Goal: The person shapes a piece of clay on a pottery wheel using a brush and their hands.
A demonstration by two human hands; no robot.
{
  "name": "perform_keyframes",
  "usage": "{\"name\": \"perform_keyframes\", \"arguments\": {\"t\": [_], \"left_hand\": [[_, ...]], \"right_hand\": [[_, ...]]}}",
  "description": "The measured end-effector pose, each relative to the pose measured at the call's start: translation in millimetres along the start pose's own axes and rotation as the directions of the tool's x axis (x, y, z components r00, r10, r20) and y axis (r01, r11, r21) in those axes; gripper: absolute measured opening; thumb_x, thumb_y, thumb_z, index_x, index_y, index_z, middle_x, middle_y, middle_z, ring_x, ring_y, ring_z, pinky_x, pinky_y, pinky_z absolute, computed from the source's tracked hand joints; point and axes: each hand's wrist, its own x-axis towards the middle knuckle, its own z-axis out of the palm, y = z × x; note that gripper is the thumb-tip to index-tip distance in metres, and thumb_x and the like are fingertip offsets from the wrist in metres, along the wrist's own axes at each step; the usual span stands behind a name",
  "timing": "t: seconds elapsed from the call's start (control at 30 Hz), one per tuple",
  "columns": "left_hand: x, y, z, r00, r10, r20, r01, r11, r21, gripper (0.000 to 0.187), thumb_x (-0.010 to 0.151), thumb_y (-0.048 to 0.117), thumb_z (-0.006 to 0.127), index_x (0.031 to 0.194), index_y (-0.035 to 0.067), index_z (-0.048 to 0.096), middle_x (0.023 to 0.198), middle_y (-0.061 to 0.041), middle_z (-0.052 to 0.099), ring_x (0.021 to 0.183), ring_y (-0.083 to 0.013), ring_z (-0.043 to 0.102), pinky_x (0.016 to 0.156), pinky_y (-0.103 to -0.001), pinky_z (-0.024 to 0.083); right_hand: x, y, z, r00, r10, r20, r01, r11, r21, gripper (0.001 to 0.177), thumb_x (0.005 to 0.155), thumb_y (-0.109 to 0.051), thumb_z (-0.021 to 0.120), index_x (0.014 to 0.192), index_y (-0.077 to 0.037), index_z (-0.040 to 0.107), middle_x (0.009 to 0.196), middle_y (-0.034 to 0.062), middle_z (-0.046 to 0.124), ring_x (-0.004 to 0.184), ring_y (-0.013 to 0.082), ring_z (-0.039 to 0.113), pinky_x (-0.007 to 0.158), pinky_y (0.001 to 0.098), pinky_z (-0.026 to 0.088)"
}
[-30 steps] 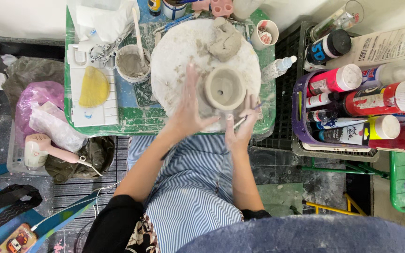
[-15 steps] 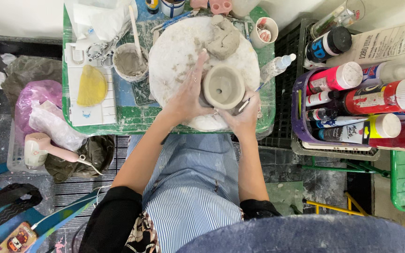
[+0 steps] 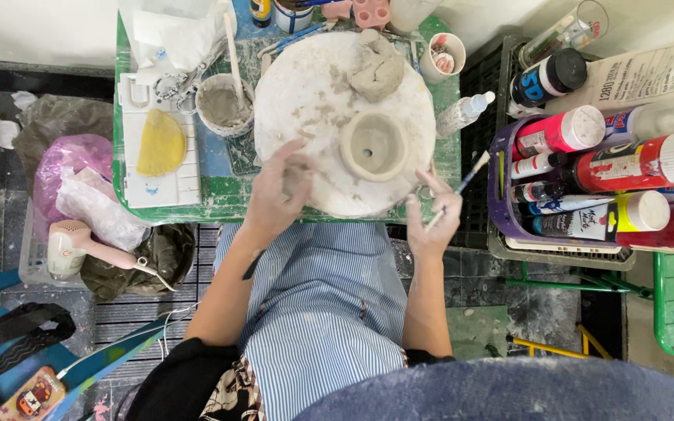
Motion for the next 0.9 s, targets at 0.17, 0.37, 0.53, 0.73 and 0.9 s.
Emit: {"name": "perform_keyframes", "arguments": {"t": [0.17,0.37,0.53,0.73,0.9], "left_hand": [[-12.0,-0.8,-8.9,0.985,0.034,-0.168,-0.057,0.99,-0.131,0.029,0.099,-0.003,0.05,0.127,0.001,0.05,0.092,-0.008,0.062,0.08,-0.0157,0.06,0.076,-0.029,0.051],[28.3,8.8,-8.7,0.974,0.059,-0.218,-0.06,0.998,0.004,0.009,0.107,-0.001,0.05,0.115,0.001,0.053,0.086,-0.011,0.056,0.071,-0.0193,0.053,0.069,-0.031,0.045],[105.5,7.9,14.9,0.959,0.19,-0.212,-0.202,0.979,-0.037,0.011,0.107,0.002,0.055,0.118,0.004,0.054,0.092,-0.013,0.061,0.078,-0.0227,0.061,0.075,-0.033,0.051],[168.7,-33.4,57.7,0.989,0.107,-0.102,-0.116,0.989,-0.088,0.023,0.097,0.01,0.069,0.12,0.008,0.064,0.098,-0.009,0.073,0.085,-0.0229,0.073,0.076,-0.035,0.057],[152.5,-48.8,59.9,0.981,0.13,-0.145,-0.111,0.984,0.137,0.028,0.093,0.016,0.08,0.117,0.011,0.068,0.113,-0.008,0.075,0.111,-0.0277,0.068,0.098,-0.04,0.054]], "right_hand": [[-12.8,10.4,-8.9,0.996,0.066,-0.064,-0.042,0.949,0.314,0.029,0.106,-0.001,0.057,0.098,-0.013,0.032,0.097,0.0101,0.066,0.091,0.0175,0.059,0.097,0.0329,0.05],[49.8,7.1,-14.8,0.987,0.016,0.158,-0.063,0.954,0.294,0.019,0.107,0.004,0.05,0.101,-0.009,0.037,0.085,0.0062,0.059,0.069,0.013,0.05,0.065,0.0224,0.043],[151.6,-13.1,6.4,0.917,-0.295,0.27,0.287,0.955,0.068,0.015,0.102,0.002,0.068,0.111,-0.002,0.056,0.096,0.0133,0.064,0.087,0.0245,0.067,0.079,0.0344,0.052],[204.3,-10.3,46.6,0.853,-0.016,0.522,0.118,0.98,-0.161,0.044,0.086,-0.015,0.092,0.109,-0.002,0.057,0.096,0.017,0.06,0.09,0.0289,0.058,0.084,0.0375,0.048],[208.0,-11.5,59.2,0.801,0.042,0.597,0.009,0.997,-0.082,0.059,0.079,-0.01,0.086,0.132,-0.008,0.061,0.106,0.0169,0.064,0.098,0.0299,0.063,0.091,0.0381,0.05]]}}
